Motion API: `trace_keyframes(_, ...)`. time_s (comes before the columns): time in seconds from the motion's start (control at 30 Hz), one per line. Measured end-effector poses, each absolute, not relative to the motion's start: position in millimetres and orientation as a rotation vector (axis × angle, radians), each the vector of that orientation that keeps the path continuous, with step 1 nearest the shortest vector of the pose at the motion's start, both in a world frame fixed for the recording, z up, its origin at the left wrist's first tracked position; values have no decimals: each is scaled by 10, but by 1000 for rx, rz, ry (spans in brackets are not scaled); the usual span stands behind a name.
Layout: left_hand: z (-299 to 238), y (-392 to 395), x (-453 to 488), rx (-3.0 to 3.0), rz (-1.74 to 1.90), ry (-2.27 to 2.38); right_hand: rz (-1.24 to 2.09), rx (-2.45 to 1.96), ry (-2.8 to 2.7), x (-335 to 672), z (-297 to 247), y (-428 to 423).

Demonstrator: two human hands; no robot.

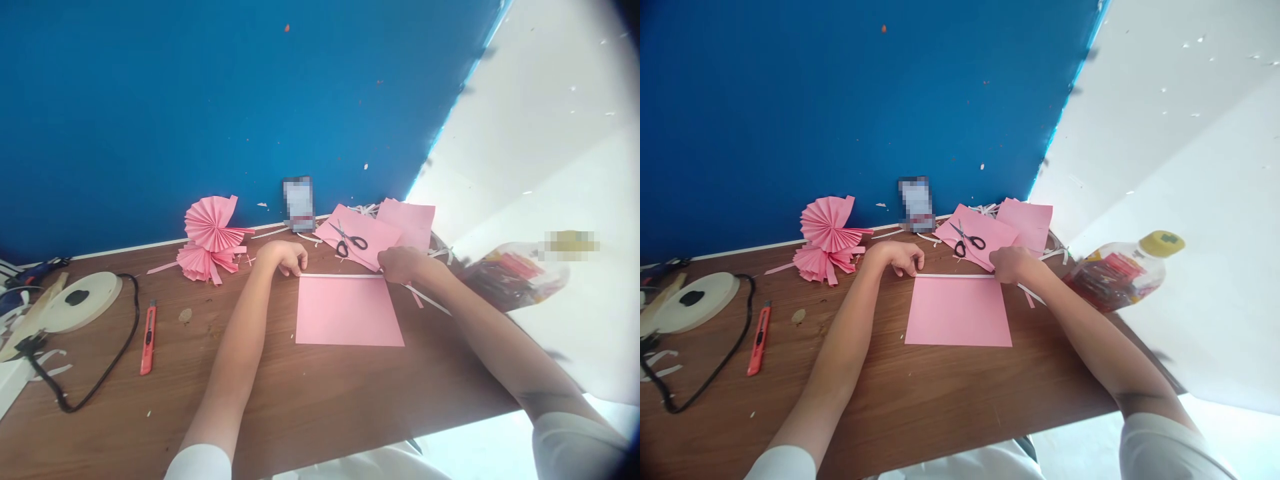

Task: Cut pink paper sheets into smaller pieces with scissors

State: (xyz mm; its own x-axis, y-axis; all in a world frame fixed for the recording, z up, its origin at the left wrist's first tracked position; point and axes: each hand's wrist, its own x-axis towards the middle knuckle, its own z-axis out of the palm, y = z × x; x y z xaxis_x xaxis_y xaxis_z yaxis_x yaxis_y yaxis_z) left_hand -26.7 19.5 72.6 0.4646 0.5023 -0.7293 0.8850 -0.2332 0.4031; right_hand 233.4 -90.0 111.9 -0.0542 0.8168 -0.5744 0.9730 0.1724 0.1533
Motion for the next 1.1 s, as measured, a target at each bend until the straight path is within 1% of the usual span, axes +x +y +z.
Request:
trace_keyframes(0.83,826,115,-178,2007,-658,1230,-306,1686,1908,2359,978,-858)
trace_keyframes(1.1,882,66,-131,2022,-706,1266,-317,1690,1883,2318,1022,-874)
